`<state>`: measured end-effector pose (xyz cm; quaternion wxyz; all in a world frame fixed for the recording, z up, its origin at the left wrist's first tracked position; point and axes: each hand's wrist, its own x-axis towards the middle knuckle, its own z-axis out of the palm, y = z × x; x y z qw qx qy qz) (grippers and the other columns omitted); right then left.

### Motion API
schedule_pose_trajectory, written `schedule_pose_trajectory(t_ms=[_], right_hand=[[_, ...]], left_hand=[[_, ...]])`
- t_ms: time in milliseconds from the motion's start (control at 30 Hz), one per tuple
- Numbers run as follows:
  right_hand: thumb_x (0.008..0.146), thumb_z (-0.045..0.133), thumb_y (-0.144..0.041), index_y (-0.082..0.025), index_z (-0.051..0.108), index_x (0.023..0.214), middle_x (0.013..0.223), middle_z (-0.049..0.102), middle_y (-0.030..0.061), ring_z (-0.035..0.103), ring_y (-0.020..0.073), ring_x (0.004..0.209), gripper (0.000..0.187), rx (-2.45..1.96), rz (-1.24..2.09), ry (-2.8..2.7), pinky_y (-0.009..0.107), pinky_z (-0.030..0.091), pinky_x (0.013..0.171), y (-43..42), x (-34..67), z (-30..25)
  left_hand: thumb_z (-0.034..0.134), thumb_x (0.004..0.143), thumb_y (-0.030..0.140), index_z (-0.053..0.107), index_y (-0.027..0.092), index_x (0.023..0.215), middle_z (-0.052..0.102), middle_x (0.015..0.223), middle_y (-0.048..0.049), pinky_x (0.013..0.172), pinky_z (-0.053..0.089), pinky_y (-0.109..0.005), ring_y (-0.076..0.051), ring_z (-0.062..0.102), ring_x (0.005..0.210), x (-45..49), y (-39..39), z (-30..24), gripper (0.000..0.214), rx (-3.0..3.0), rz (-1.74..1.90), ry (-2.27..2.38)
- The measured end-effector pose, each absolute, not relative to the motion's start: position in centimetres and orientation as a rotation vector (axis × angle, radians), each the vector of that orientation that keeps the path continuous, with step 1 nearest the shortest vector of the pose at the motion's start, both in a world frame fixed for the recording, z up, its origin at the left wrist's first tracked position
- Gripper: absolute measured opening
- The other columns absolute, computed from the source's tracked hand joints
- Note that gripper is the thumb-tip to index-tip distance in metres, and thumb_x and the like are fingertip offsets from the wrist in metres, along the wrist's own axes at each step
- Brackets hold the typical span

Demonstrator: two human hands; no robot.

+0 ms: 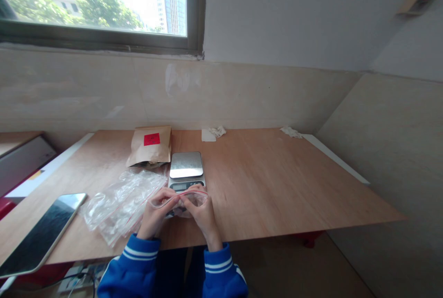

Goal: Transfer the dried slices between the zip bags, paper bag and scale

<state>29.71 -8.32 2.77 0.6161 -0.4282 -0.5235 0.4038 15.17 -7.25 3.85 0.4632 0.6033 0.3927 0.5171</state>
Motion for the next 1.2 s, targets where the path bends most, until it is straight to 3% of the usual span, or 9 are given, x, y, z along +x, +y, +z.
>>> schedule_pose_trajectory(t_ms=[467, 600, 733, 867, 1100, 1200], right_hand=[[0.078, 0.065, -0.026, -0.018, 0.063, 0.065, 0.069, 0.056, 0.0002, 0.054, 0.0138, 0.07, 0.015, -1.009, 0.675, -1.237, 0.025, 0.046, 0.066, -8.7, 28.8, 3.2], [0.081, 0.064, -0.03, -0.019, 0.07, 0.075, 0.073, 0.059, 0.0016, 0.057, 0.0152, 0.072, 0.014, -1.016, 0.734, -1.237, 0.027, 0.047, 0.067, -9.0, 28.5, 3.5], [0.086, 0.056, -0.034, -0.019, 0.069, 0.078, 0.073, 0.058, 0.0014, 0.057, 0.0151, 0.07, 0.021, -1.017, 0.74, -1.159, 0.026, 0.046, 0.064, -9.2, 28.7, 3.3], [0.088, 0.052, -0.036, -0.018, 0.064, 0.072, 0.07, 0.056, 0.0003, 0.055, 0.0144, 0.067, 0.027, -1.065, 0.693, -1.112, 0.025, 0.043, 0.062, -9.2, 29.1, 3.0], [0.086, 0.053, -0.045, -0.018, 0.059, 0.065, 0.067, 0.054, -0.0003, 0.053, 0.0138, 0.065, 0.035, -1.105, 0.685, -1.059, 0.024, 0.042, 0.062, -9.1, 29.4, 2.9], [0.091, 0.037, -0.053, -0.017, 0.062, 0.072, 0.069, 0.06, 0.0026, 0.058, 0.0153, 0.066, 0.047, -1.044, 0.849, -1.017, 0.026, 0.046, 0.063, -9.3, 29.6, 3.2]], left_hand=[[0.066, 0.077, 0.031, 0.061, 0.015, 0.063, 0.057, 0.068, -0.0009, 0.066, 0.042, -0.025, -0.013, 0.054, 0.069, 15.1, -7.4, 4.6, 0.021, 1.502, 1.278, 1.063], [0.067, 0.076, 0.032, 0.065, 0.015, 0.068, 0.06, 0.068, -0.0015, 0.066, 0.043, -0.026, -0.014, 0.056, 0.069, 14.7, -7.5, 5.2, 0.019, 1.393, 1.246, 1.078], [0.064, 0.077, 0.032, 0.07, 0.014, 0.08, 0.066, 0.08, -0.0055, 0.074, 0.045, -0.029, -0.019, 0.059, 0.08, 14.6, -7.7, 6.0, 0.019, 1.429, 1.199, 0.986], [0.062, 0.079, 0.032, 0.069, 0.014, 0.075, 0.064, 0.074, -0.0033, 0.072, 0.045, -0.027, -0.017, 0.058, 0.076, 15.1, -7.8, 5.9, 0.019, 1.365, 1.257, 0.978], [0.061, 0.08, 0.033, 0.072, 0.013, 0.082, 0.064, 0.078, -0.0054, 0.074, 0.045, -0.028, -0.019, 0.058, 0.08, 15.9, -7.7, 5.5, 0.023, 1.41, 1.237, 0.932], [0.061, 0.08, 0.037, 0.071, 0.014, 0.08, 0.066, 0.076, -0.0047, 0.075, 0.047, -0.03, -0.019, 0.061, 0.079, 16.0, -7.7, 5.3, 0.025, 1.266, 1.25, 0.91]])
